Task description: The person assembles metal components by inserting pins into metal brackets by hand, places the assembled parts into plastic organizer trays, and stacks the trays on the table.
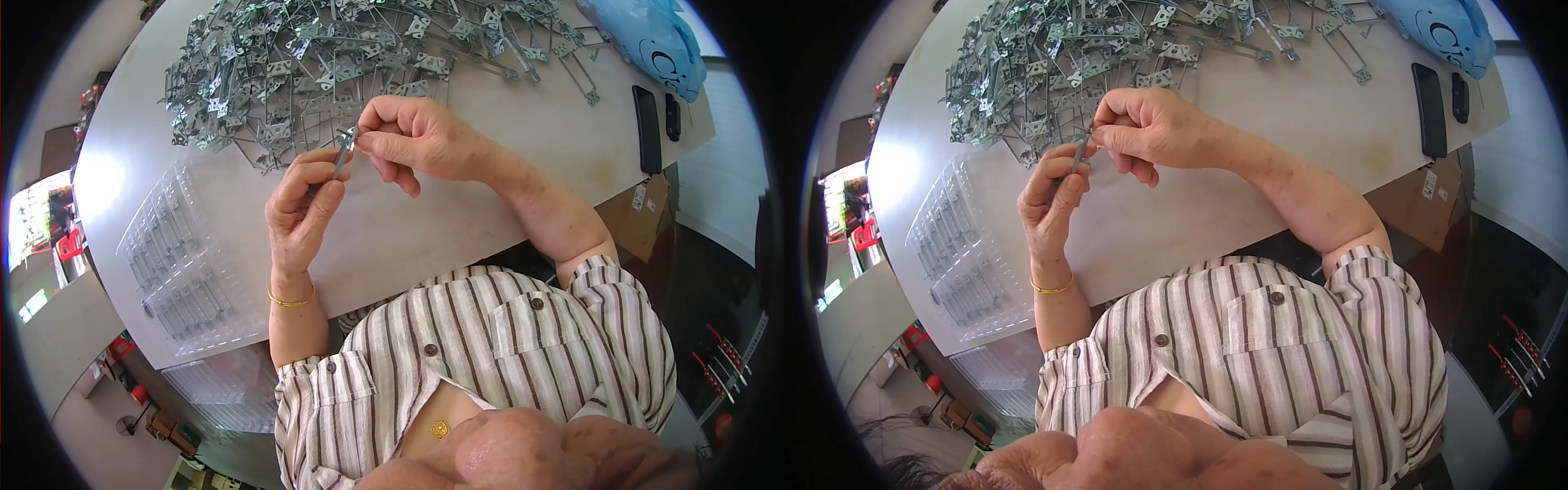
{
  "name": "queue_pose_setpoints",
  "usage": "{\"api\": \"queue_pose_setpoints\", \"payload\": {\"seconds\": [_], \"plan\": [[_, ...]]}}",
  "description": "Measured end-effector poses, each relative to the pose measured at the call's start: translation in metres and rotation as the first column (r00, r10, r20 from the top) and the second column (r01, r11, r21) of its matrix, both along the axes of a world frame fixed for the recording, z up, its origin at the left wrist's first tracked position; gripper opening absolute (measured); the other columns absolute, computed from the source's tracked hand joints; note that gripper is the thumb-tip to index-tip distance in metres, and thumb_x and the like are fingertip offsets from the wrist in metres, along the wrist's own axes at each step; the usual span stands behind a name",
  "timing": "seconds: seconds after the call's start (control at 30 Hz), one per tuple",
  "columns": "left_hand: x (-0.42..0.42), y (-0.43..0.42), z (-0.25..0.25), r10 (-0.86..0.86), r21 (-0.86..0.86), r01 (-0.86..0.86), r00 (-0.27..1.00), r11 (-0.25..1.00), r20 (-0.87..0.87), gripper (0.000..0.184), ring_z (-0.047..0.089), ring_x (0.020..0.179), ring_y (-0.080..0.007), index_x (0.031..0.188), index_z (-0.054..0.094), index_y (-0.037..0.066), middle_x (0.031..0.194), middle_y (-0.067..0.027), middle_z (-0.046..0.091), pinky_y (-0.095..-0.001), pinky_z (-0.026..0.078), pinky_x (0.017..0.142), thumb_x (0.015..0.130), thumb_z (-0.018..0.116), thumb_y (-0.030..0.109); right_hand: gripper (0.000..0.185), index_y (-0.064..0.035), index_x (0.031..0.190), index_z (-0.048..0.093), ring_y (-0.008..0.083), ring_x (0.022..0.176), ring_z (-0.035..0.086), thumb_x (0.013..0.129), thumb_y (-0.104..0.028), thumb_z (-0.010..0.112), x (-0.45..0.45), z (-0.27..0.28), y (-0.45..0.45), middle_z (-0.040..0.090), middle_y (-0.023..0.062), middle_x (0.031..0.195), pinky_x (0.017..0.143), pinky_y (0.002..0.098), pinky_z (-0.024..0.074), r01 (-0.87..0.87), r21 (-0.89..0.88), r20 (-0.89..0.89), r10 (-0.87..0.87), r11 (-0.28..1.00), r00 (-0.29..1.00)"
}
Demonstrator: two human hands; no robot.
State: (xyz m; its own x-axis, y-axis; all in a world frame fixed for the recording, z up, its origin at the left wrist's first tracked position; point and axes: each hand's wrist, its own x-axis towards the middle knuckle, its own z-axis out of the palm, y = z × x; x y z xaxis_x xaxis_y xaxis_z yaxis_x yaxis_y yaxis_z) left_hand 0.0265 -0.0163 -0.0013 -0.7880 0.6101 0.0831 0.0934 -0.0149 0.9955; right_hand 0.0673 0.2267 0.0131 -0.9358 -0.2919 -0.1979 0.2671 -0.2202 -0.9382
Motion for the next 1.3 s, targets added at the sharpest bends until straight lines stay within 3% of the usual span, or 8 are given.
{"api": "queue_pose_setpoints", "payload": {"seconds": [0.2, 0.3, 0.43, 0.5, 0.73, 0.83, 1.03, 1.3], "plan": [[-0.001, -0.002, -0.002, 0.022, 0.021, -0.022, 1.0, 1.0, 0.002, 0.009, 0.055, 0.087, -0.006, 0.104, 0.068, -0.004, 0.123, -0.0125, 0.065, -0.0197, 0.046, 0.073, 0.098, 0.068, 0.001, 0.014, -0.004, 0.102, 0.06, 0.0057, 0.052, 0.053, 0.106, -0.017, 0.058, -0.004, -0.007, 0.007, 0.061, 0.0, 0.069, 0.048, 0.0223, 0.043, -0.088, 0.009, -0.085, 0.088, 0.996, 0.992], [-0.001, -0.002, -0.002, 0.054, 0.018, -0.054, 0.998, 0.998, 0.013, 0.008, 0.055, 0.087, -0.006, 0.104, 0.068, -0.004, 0.122, -0.0126, 0.066, -0.0201, 0.046, 0.073, 0.097, 0.069, 0.001, 0.013, -0.0048, 0.103, 0.059, 0.0047, 0.055, 0.053, 0.105, -0.017, 0.058, -0.003, -0.005, 0.008, 0.061, -0.0006, 0.07, 0.05, 0.0216, 0.0432, -0.036, 0.103, -0.06, 0.043, 0.994, 0.997], [0.002, 0.001, -0.002, 0.124, -0.002, -0.124, 0.992, 0.992, -0.013, 0.011, 0.055, 0.085, -0.0059, 0.103, 0.068, -0.003, 0.12, -0.0118, 0.067, -0.0202, 0.046, 0.071, 0.093, 0.073, -0.001, 0.012, -0.0069, 0.106, 0.061, 0.005, 0.06, 0.056, 0.106, -0.019, 0.06, -0.007, -0.012, 0.007, 0.062, -0.0009, 0.073, 0.053, 0.0209, 0.0453, 0.122, 0.006, -0.197, -0.118, 0.993, 0.973], [0.004, 0.005, 0.0, 0.115, -0.053, -0.122, 0.986, 0.991, -0.117, 0.016, 0.056, 0.082, -0.0063, 0.103, 0.068, -0.002, 0.119, -0.0107, 0.068, -0.021, 0.047, 0.07, 0.089, 0.076, -0.002, 0.015, -0.0079, 0.107, 0.062, 0.0053, 0.061, 0.058, 0.106, -0.022, 0.062, -0.009, -0.017, 0.001, 0.063, -0.0009, 0.073, 0.054, 0.0212, 0.0459, 0.211, -0.017, -0.291, -0.207, 0.977, 0.934], [0.005, 0.01, -0.001, 0.027, -0.209, -0.111, 0.93, 0.972, -0.366, 0.022, 0.059, 0.083, -0.0086, 0.106, 0.067, -0.003, 0.121, -0.0111, 0.068, -0.0228, 0.051, 0.072, 0.087, 0.077, -0.004, 0.014, -0.008, 0.108, 0.062, 0.0057, 0.066, 0.06, 0.106, -0.022, 0.062, -0.003, -0.009, 0.0, 0.065, -0.0017, 0.077, 0.057, 0.022, 0.0481, 0.091, 0.062, -0.222, -0.075, 0.994, 0.972], [0.005, 0.011, -0.003, 0.051, -0.19, -0.137, 0.916, 0.972, -0.397, 0.034, 0.059, 0.08, -0.0095, 0.112, 0.067, 0.001, 0.117, -0.0082, 0.069, -0.0244, 0.051, 0.069, 0.082, 0.082, -0.001, 0.013, -0.0076, 0.107, 0.062, 0.0063, 0.068, 0.061, 0.107, -0.02, 0.06, -0.003, -0.012, -0.002, 0.066, -0.0011, 0.08, 0.058, 0.0226, 0.0488, 0.109, 0.08, -0.228, -0.088, 0.991, 0.97], [0.004, 0.01, -0.003, 0.211, -0.045, -0.235, 0.929, 0.971, -0.304, 0.044, 0.063, 0.095, -0.0136, 0.13, 0.058, -0.002, 0.123, -0.0096, 0.064, -0.027, 0.052, 0.078, 0.089, 0.075, 0.0, 0.011, -0.0064, 0.111, 0.061, 0.0084, 0.072, 0.066, 0.106, -0.017, 0.061, -0.006, -0.011, 0.002, 0.068, 0.0011, 0.087, 0.061, 0.0224, 0.0513, 0.217, 0.062, -0.234, -0.198, 0.974, 0.952], [-0.003, 0.006, -0.007, 0.233, -0.057, -0.271, 0.902, 0.961, -0.363, 0.026, 0.063, 0.09, -0.0152, 0.116, 0.066, -0.002, 0.112, -0.0104, 0.066, -0.0272, 0.052, 0.077, 0.091, 0.07, -0.002, 0.012, -0.007, 0.112, 0.061, 0.0077, 0.074, 0.065, 0.106, -0.018, 0.062, -0.007, -0.009, 0.001, 0.067, 0.0013, 0.087, 0.061, 0.0219, 0.0503, 0.261, 0.061, -0.237, -0.24, 0.964, 0.942]]}}
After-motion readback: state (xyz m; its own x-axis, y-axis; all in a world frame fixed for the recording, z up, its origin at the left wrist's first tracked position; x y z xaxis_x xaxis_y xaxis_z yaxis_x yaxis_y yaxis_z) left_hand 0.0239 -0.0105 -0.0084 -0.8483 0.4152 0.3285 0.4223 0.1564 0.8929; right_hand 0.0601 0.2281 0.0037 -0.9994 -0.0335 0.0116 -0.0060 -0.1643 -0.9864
